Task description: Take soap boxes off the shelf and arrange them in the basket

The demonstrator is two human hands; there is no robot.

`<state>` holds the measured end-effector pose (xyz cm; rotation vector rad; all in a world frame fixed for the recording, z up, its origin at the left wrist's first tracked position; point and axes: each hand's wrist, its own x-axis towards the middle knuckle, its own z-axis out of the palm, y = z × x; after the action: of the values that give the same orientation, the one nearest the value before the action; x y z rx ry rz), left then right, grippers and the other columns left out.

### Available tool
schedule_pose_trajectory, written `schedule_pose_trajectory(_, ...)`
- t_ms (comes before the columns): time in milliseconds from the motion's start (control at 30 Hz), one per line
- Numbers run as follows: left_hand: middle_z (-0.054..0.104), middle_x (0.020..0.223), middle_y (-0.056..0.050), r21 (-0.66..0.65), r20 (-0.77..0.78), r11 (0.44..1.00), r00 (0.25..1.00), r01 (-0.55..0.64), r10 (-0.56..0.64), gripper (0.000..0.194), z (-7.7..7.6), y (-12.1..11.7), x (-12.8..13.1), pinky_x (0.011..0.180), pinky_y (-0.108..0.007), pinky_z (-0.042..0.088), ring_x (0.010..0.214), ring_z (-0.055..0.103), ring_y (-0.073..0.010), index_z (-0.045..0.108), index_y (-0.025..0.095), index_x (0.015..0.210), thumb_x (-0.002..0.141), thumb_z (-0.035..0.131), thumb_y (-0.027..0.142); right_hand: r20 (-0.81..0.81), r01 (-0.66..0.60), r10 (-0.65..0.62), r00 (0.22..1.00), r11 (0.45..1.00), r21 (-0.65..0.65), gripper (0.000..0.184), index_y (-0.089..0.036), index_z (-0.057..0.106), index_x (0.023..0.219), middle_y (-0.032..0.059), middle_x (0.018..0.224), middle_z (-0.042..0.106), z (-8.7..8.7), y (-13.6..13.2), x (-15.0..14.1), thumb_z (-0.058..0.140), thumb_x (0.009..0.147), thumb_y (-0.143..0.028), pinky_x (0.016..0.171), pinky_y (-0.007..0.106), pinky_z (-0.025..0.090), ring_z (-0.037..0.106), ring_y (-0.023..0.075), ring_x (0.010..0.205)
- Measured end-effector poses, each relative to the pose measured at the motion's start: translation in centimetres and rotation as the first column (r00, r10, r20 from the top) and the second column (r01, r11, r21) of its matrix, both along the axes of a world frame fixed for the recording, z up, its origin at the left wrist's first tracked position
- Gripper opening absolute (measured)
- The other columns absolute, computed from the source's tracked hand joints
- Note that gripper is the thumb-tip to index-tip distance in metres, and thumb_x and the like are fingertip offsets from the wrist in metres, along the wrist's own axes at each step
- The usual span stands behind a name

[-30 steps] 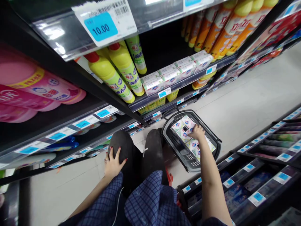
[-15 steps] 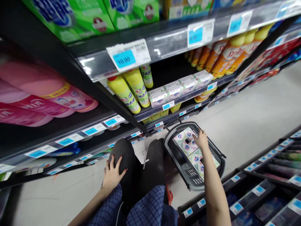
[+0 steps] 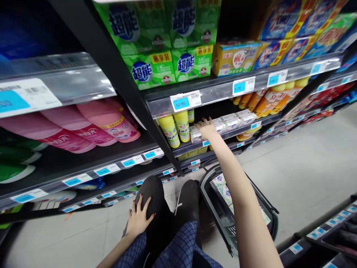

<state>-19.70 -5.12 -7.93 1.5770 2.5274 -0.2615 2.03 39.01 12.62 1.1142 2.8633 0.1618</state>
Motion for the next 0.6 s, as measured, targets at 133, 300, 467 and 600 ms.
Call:
schedule_pose_trajectory(133, 0.017, 0.162, -0.010, 0.006, 0.040, 1.000, 0.999, -0.022, 0.022, 0.068, 0.1, -0.2, -0.4, 0.108, -0.059, 0.035, 0.143, 0.023, -0.0461, 0.034, 0.032, 0.150, 0.086, 0.058, 0.042, 0.061, -0.031, 0.033, 0.998, 0.999, -0.034, 0.080, -0.014, 0.048, 0.135, 0.0155, 0.134, 0.054, -0.9, 2.2, -0.6, 0.084, 0.063, -0.025, 0.111, 0.064, 0.019, 0.047, 0.0351, 0.125)
schedule_pose_trajectory(300, 0.013, 0.163, -0.012, 0.004, 0.112, 1.000, 0.993, -0.031, 0.031, 0.070, 0.7, -0.2, -0.5, 0.110, -0.062, 0.029, 0.144, 0.017, -0.0470, 0.033, 0.030, 0.151, 0.087, 0.056, 0.046, -0.121, -0.071, 0.078, 0.990, 0.996, 0.059, 0.075, -0.005, 0.040, 0.137, 0.0196, 0.139, 0.041, 0.5, 2.2, 0.7, 0.070, 0.078, -0.040, 0.107, 0.062, 0.025, 0.041, 0.0393, 0.126)
schedule_pose_trajectory(467, 0.010, 0.163, -0.013, -0.005, 0.171, 0.999, 0.984, -0.046, 0.046, 0.071, 1.2, -0.3, -0.6, 0.110, -0.064, 0.026, 0.145, 0.013, -0.0478, 0.032, 0.030, 0.151, 0.087, 0.055, 0.049, -0.291, 0.067, -0.041, 0.956, 0.995, 0.079, 0.082, 0.000, 0.040, 0.134, 0.0228, 0.134, 0.040, 6.1, -3.1, 4.0, 0.065, 0.079, -0.055, 0.104, 0.056, 0.031, 0.038, 0.0405, 0.126)
schedule_pose_trajectory(600, 0.012, 0.163, -0.014, 0.049, 0.267, 0.995, 0.961, -0.091, 0.075, 0.070, 1.5, -0.4, -0.9, 0.112, -0.067, 0.018, 0.146, 0.008, -0.0470, 0.037, 0.025, 0.149, 0.086, 0.058, 0.045, -0.564, 0.218, -0.247, 0.788, 0.969, -0.120, 0.090, -0.009, 0.051, 0.125, 0.0191, 0.124, 0.052, 7.4, -10.9, 9.1, 0.076, 0.059, -0.067, 0.100, 0.052, 0.040, 0.048, 0.0367, 0.120)
